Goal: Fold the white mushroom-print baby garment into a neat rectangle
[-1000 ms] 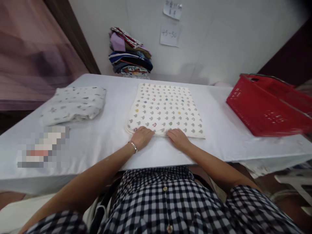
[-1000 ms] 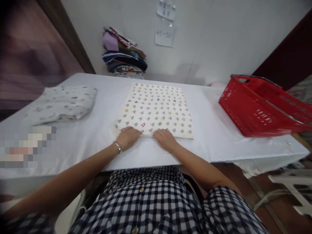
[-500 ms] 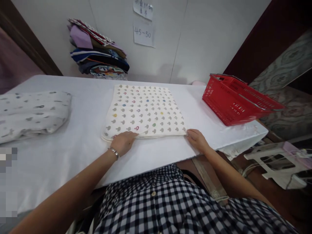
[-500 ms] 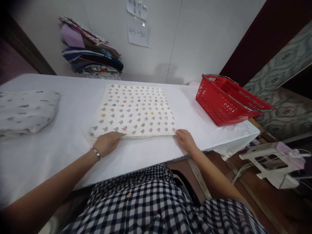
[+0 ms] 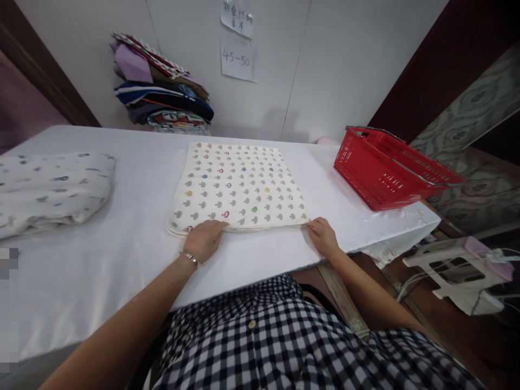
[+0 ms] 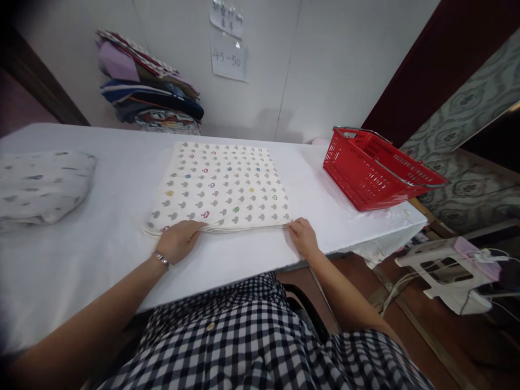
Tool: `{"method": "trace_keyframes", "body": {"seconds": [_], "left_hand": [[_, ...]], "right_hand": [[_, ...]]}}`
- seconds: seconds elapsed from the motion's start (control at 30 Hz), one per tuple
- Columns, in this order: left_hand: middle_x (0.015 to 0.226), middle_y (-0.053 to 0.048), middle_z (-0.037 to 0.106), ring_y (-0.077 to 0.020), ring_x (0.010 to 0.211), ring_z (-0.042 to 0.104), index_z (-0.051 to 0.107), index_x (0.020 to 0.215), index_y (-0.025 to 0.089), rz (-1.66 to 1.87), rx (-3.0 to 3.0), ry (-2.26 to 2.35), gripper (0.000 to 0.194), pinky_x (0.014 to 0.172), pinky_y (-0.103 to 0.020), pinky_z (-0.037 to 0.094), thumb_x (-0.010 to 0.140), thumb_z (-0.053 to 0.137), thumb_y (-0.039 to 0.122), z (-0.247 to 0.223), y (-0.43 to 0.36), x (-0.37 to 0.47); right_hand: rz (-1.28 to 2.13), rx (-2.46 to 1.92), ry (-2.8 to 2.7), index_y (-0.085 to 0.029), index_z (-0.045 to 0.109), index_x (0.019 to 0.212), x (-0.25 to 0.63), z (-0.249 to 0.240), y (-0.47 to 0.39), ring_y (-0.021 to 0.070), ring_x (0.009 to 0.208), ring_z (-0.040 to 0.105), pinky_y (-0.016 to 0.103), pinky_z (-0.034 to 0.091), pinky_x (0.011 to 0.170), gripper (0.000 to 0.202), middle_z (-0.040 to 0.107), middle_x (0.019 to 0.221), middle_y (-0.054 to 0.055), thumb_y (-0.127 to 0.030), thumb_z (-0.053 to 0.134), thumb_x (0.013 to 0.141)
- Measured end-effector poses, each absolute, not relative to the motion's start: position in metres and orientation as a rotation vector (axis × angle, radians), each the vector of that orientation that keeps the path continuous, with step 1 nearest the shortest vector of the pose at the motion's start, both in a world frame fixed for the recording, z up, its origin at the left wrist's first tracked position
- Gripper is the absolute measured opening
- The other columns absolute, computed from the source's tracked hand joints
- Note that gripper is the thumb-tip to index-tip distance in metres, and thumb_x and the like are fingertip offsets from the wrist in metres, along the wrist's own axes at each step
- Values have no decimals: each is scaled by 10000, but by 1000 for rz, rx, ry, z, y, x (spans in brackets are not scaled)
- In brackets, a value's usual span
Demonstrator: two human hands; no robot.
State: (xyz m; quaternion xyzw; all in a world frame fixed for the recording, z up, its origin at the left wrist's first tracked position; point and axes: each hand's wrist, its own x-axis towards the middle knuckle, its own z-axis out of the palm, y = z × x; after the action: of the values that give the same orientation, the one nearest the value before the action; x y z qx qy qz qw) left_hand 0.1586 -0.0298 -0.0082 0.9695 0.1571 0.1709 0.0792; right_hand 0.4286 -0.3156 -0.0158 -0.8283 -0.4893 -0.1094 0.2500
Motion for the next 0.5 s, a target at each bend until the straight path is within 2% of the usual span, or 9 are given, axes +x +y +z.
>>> {"method": "trace_keyframes", "body": {"seconds": [0.13,0.4,0.5], "left_hand": [[1002,-65,668,-215,903,603,616,1063,198,559,2891,446,329,805,-366,488,885,342,238,-11,-29,159],[1014,-57,669,-207,911,603,611,1066,204,573,2876,441,320,825,-363,483,880,350,217,-13,-29,159],[1020,-48,669,-199,914,603,608,1070,208,571,2882,445,318,826,-347,480,881,352,216,-13,-29,158]], "right_hand": [[-410,-2343,-1325,-204,637,1029,426,-17,-313,204,852,513,322,416,766,267,580,861,69,-300,420,907],[-437,-2374,-1315,-200,666,903,428,-17,-304,198,817,516,312,404,738,255,589,819,62,-307,434,909],[-492,-2410,-1361,-192,669,927,428,-15,-301,197,815,508,308,388,738,238,591,825,64,-267,444,904]]}}
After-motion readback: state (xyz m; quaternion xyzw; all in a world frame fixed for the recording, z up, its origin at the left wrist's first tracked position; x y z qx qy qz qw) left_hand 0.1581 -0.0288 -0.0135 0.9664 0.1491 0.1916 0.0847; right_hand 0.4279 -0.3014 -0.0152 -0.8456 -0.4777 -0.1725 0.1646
